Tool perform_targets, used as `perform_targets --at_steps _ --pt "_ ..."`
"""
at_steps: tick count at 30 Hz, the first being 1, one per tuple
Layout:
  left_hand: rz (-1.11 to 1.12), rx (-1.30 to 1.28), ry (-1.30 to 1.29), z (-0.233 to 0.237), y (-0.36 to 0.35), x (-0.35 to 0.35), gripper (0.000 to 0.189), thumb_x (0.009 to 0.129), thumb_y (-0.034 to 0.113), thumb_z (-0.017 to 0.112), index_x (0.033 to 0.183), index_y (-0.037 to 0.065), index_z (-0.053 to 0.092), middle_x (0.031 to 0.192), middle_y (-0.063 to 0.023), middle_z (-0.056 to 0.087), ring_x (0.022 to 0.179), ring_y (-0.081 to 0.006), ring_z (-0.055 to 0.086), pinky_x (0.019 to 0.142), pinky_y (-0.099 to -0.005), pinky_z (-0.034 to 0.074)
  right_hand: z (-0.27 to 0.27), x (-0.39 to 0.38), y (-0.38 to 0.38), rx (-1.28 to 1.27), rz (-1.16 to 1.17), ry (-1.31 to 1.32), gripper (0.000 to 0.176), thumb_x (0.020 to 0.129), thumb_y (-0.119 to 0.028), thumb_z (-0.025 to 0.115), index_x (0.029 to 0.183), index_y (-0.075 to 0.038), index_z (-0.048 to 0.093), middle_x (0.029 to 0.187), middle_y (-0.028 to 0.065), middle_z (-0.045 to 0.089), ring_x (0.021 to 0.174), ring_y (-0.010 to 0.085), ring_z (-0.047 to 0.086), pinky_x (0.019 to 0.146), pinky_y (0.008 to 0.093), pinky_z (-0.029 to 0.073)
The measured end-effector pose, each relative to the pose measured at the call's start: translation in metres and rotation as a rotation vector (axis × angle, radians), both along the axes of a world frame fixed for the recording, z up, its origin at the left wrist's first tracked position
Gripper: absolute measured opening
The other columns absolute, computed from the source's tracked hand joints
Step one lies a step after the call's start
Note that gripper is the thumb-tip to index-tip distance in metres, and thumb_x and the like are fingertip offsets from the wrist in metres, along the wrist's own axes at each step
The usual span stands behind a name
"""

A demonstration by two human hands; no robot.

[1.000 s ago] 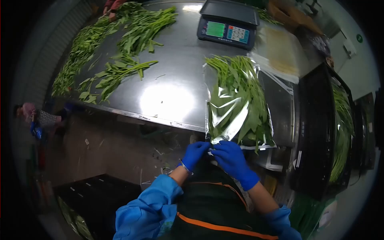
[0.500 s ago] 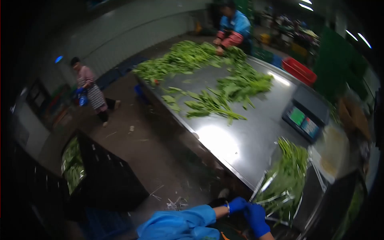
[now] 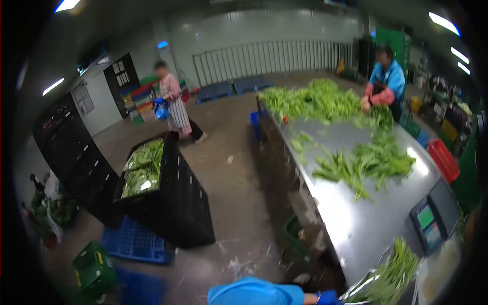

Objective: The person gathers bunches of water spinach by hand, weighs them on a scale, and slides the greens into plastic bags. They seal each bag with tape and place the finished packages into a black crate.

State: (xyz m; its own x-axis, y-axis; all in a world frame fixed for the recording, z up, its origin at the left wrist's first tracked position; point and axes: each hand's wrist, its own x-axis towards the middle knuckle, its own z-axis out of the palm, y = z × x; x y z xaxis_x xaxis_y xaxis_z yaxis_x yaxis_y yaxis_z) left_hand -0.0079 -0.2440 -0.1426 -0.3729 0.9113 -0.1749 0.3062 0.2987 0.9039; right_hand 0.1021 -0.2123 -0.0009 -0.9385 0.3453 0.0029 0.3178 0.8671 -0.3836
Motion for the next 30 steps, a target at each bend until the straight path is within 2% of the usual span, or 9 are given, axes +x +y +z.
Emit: perform_targets --at_steps 7,9,10,11,13,23,27,29,30 --pt "-0.007 0.207 -0.343 0.080 -0.033 -0.013 0.021 0.072 0.021 0.055 0.070 0.003 0.065 0.068 -0.0181 0.060 0.059 -0.0264 0.057 0.060 -0.0339 0.045 -0.012 0.001 -0.003 -0.090 -0.154 0.379 0.012 0.073 -0.017 0.061 0.082 -0.009 0.060 0.072 0.0123 0.056 0.065 0.0286 0.056 0.057 0.0381 0.044" --pt "-0.098 0.245 -0.100 0.075 -0.035 -0.019 0.020 0.077 0.018 0.053 0.078 0.003 0.066 0.067 -0.0130 0.062 0.062 -0.0190 0.059 0.063 -0.0324 0.046 0.008 0.001 -0.001 -0.354 -0.306 0.320 0.014 0.074 -0.013 0.063 0.084 -0.004 0.060 0.071 0.0130 0.054 0.063 0.0271 0.054 0.060 0.0351 0.044" --pt "-0.012 0.005 -0.685 0.099 -0.042 -0.020 0.019 0.079 0.017 0.054 0.080 0.002 0.065 0.069 -0.0100 0.063 0.063 -0.0153 0.058 0.062 -0.0297 0.047 0.018 0.003 -0.005 -0.431 -0.405 0.339 0.015 0.073 -0.011 0.064 0.084 -0.003 0.060 0.072 0.0129 0.054 0.064 0.0271 0.054 0.061 0.0331 0.044" --pt "-0.005 -0.056 -0.767 0.105 -0.044 -0.025 0.017 0.079 0.015 0.055 0.082 0.001 0.065 0.072 -0.0073 0.063 0.065 -0.0122 0.058 0.061 -0.0265 0.047 0.039 0.000 -0.002 -0.313 -0.289 0.375 0.014 0.073 -0.010 0.063 0.085 -0.003 0.059 0.075 0.0123 0.056 0.066 0.0268 0.056 0.062 0.0311 0.045" --pt "0.037 -0.102 -0.721 0.099 -0.046 -0.021 0.016 0.080 0.014 0.057 0.084 -0.001 0.063 0.074 -0.0061 0.062 0.067 -0.0109 0.057 0.061 -0.0231 0.046 0.027 0.011 -0.001 -0.504 -0.503 0.365 0.015 0.074 -0.008 0.061 0.089 -0.005 0.060 0.078 0.0119 0.057 0.069 0.0247 0.058 0.061 0.0303 0.045" --pt "0.002 -0.215 -0.618 0.104 -0.046 -0.022 0.020 0.083 0.015 0.050 0.089 -0.001 0.061 0.078 -0.0029 0.059 0.072 -0.0085 0.052 0.068 -0.0222 0.042 0.002 -0.011 -0.005 -0.090 -0.227 -0.152 0.008 0.074 -0.013 0.053 0.077 -0.008 0.059 0.070 0.0116 0.055 0.065 0.0284 0.056 0.056 0.0389 0.044" --pt "0.051 -0.167 -0.598 0.119 -0.045 -0.022 0.019 0.083 0.014 0.051 0.088 -0.002 0.059 0.078 -0.0057 0.060 0.072 -0.0111 0.055 0.066 -0.0237 0.044 0.025 0.038 -0.008 -0.154 -0.165 0.011 0.017 0.068 -0.016 0.060 0.080 -0.006 0.053 0.076 0.0106 0.054 0.071 0.0299 0.053 0.065 0.0406 0.042" --pt "0.062 -0.145 -0.619 0.113 -0.044 -0.023 0.020 0.083 0.014 0.052 0.088 -0.004 0.058 0.077 -0.0080 0.060 0.073 -0.0131 0.058 0.064 -0.0247 0.045 0.014 0.136 -0.037 -0.211 -0.226 -0.130 0.012 0.069 -0.014 0.057 0.077 -0.007 0.054 0.074 0.0137 0.054 0.068 0.0310 0.054 0.060 0.0387 0.044" --pt "0.019 -0.171 -0.748 0.097 -0.050 -0.027 0.020 0.083 0.015 0.052 0.089 -0.003 0.058 0.077 -0.0097 0.060 0.073 -0.0165 0.060 0.064 -0.0262 0.046 -0.015 0.203 -0.073 -0.344 -0.408 -0.832 0.012 0.072 -0.016 0.058 0.079 -0.006 0.055 0.076 0.0115 0.057 0.070 0.0298 0.056 0.064 0.0389 0.045"
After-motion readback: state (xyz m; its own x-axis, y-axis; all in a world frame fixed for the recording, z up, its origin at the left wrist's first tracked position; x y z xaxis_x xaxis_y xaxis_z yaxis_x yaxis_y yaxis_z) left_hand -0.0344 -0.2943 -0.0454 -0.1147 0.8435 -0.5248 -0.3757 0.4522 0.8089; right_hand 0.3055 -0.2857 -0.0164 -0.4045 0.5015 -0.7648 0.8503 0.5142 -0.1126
